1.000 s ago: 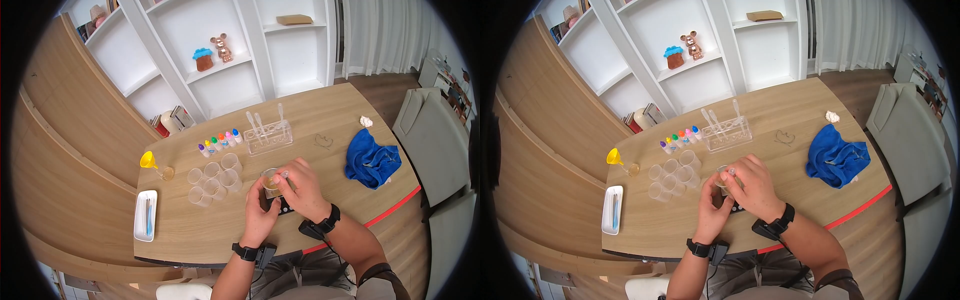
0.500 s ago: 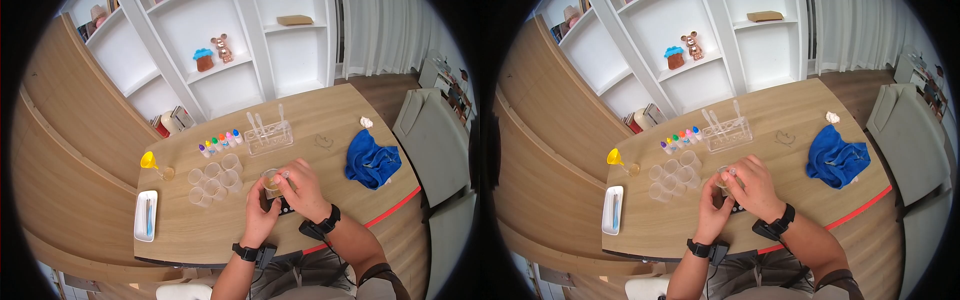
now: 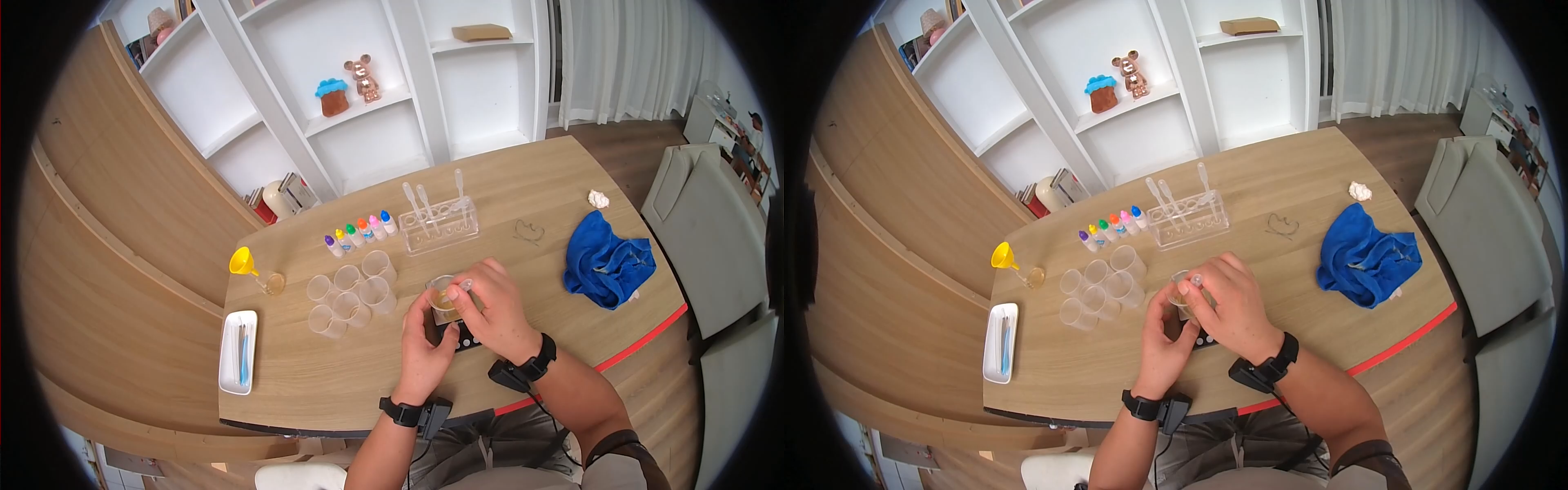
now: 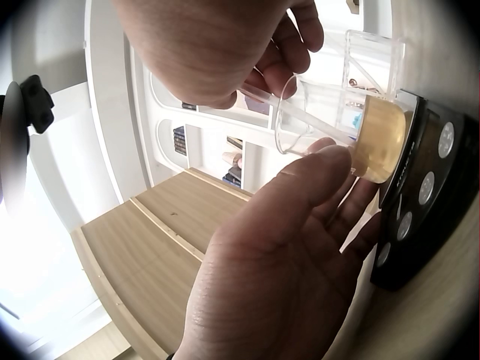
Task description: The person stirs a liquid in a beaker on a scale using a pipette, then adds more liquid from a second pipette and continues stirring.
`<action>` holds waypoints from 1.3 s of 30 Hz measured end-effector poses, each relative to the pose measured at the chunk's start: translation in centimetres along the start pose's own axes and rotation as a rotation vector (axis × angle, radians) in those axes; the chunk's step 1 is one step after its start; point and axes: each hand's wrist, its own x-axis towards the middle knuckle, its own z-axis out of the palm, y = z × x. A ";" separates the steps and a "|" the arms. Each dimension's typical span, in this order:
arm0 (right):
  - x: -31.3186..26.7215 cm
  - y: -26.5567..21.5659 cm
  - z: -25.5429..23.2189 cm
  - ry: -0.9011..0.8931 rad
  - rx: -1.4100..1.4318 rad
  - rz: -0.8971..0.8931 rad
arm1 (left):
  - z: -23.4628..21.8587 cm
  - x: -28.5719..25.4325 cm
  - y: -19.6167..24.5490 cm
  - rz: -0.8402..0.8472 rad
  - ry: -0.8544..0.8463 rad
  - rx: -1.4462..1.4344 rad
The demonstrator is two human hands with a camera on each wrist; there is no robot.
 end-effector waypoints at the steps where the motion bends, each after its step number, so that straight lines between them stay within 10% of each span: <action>1: 0.0 0.0 0.0 0.002 -0.001 -0.002 | 0.0 0.0 0.1 0.008 0.003 0.028; 39: 0.4 -0.1 -0.5 0.022 -0.053 -0.025 | -0.3 0.0 -0.6 0.002 0.045 0.110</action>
